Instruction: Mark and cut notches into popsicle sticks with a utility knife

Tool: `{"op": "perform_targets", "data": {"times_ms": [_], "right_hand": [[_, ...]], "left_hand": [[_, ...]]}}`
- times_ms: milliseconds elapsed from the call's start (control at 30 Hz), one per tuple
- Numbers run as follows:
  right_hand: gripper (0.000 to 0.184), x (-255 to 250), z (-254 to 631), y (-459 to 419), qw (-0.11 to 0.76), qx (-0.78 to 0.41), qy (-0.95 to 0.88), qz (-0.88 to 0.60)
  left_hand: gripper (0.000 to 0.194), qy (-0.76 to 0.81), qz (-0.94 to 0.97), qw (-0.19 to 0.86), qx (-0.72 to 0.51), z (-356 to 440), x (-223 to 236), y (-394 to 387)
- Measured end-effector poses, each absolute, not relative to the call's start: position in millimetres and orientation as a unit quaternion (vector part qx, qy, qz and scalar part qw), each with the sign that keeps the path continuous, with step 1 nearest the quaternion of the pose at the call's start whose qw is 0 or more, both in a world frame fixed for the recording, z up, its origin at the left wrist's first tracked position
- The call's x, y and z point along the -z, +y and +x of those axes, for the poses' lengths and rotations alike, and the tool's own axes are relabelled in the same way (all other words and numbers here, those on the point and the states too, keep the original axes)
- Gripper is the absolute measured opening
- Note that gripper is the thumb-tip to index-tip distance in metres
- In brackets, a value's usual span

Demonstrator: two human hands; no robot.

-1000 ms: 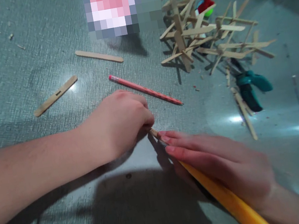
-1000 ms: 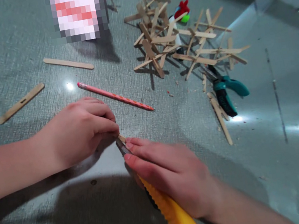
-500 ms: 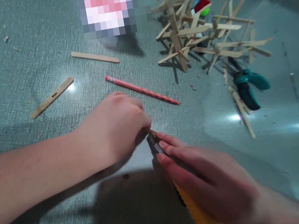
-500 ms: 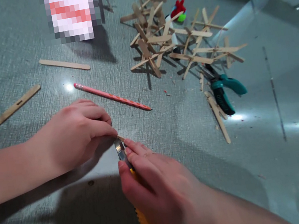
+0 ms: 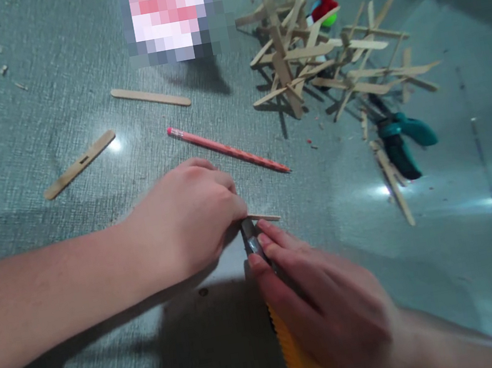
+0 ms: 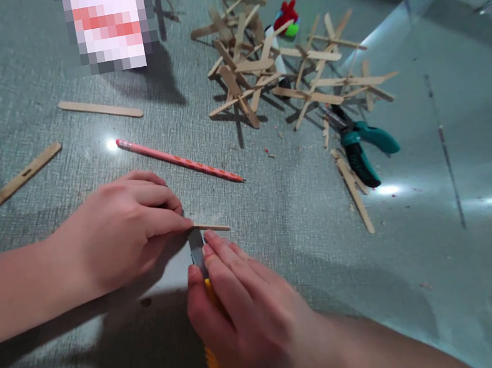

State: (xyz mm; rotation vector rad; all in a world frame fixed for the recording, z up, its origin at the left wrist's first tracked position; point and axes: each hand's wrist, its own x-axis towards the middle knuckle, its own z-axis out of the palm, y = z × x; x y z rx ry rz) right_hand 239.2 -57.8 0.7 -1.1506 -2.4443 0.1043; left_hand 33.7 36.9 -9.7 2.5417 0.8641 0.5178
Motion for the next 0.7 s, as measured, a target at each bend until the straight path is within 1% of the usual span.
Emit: {"op": "perform_targets", "data": {"times_ms": [100, 200, 333, 433, 567, 700], "right_hand": [[0.015, 0, 237, -56, 0.212, 0.021, -0.895, -0.391], [0.013, 0, 236, -55, 0.205, 0.051, -0.902, -0.377], [0.013, -1, 238, -53, 0.201, 0.072, -0.908, -0.360], [0.010, -5, 242, -51, 0.182, 0.090, -0.931, -0.302], [0.009, -10, 248, -47, 0.158, 0.086, -0.951, -0.249], [0.011, -6, 252, -44, 0.187, 0.085, -0.950, -0.235]], "left_hand": [[0.026, 0.310, 0.912, 0.195, -0.183, 34, 10, 36], [0.027, 0.313, 0.913, 0.189, -0.182, 35, 10, 36], [0.026, 0.313, 0.910, 0.193, -0.192, 34, 11, 35], [0.026, 0.317, 0.904, 0.201, -0.202, 33, 11, 34], [0.025, 0.316, 0.903, 0.208, -0.206, 32, 12, 33], [0.023, 0.315, 0.901, 0.215, -0.205, 32, 13, 33]]}}
